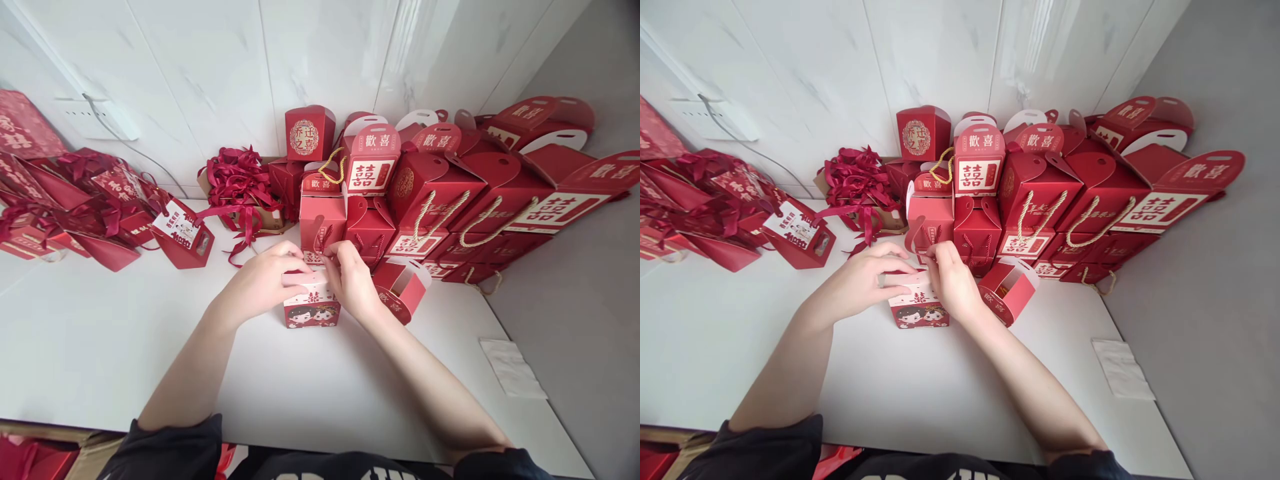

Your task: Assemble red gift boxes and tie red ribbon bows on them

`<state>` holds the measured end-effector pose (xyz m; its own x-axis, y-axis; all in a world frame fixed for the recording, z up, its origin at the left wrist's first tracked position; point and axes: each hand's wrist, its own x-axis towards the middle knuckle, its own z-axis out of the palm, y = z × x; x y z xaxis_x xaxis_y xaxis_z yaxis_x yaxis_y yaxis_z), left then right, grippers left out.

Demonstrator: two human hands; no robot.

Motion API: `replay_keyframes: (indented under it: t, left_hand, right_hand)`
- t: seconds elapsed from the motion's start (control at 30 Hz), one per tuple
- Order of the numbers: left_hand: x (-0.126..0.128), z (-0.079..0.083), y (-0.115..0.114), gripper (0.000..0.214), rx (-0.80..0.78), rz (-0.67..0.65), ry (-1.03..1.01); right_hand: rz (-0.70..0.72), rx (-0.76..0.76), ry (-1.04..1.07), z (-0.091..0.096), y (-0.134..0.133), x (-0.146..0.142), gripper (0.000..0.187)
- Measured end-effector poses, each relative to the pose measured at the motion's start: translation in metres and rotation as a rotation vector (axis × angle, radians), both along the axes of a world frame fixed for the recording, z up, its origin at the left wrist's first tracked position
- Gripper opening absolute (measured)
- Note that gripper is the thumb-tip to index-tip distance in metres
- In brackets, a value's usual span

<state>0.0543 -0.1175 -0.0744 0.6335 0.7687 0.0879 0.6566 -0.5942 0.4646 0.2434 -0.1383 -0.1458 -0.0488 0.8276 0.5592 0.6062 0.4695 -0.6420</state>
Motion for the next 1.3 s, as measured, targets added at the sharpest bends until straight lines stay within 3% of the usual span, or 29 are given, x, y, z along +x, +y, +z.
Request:
replay_keyframes:
  t: [0.1,0.2,0.3,0.43,0.73,1.03,1.3]
  left_hand:
    - [-0.002,0.0,-0.001,0.024,0.054,-0.068,0.077]
    - [-0.003,0.0,0.0,0.031,-0.05,-0.115,0.115]
    - [-0.003,0.001,0.003,0.03,-0.102,-0.088,0.013]
    - [-0.004,0.001,0.005,0.025,-0.176,-0.005,-0.056]
    - [-0.009,-0.002,0.005,0.022,-0.209,-0.002,-0.04]
    - [-0.007,0.001,0.006,0.022,-0.189,-0.03,-0.008]
    - [-0.007,0.006,0.004,0.021,-0.098,-0.083,0.116]
  right_hand:
    - [0.007,0.0,-0.009,0.0,0.002,0.001,0.008]
    - [0.024,0.083,-0.097,0.003,0.001,0.005,0.008]
    - [0.197,0.15,-0.113,0.01,-0.004,0.013,0.006]
    - [0.402,0.093,-0.198,0.017,-0.012,0.019,0.012]
    - [0.324,0.089,-0.396,0.002,-0.008,0.011,0.019]
    - [0.324,-0.02,-0.301,0.005,-0.008,0.008,0.016]
    - [0.196,0.092,-0.296,0.01,-0.006,0.006,0.012]
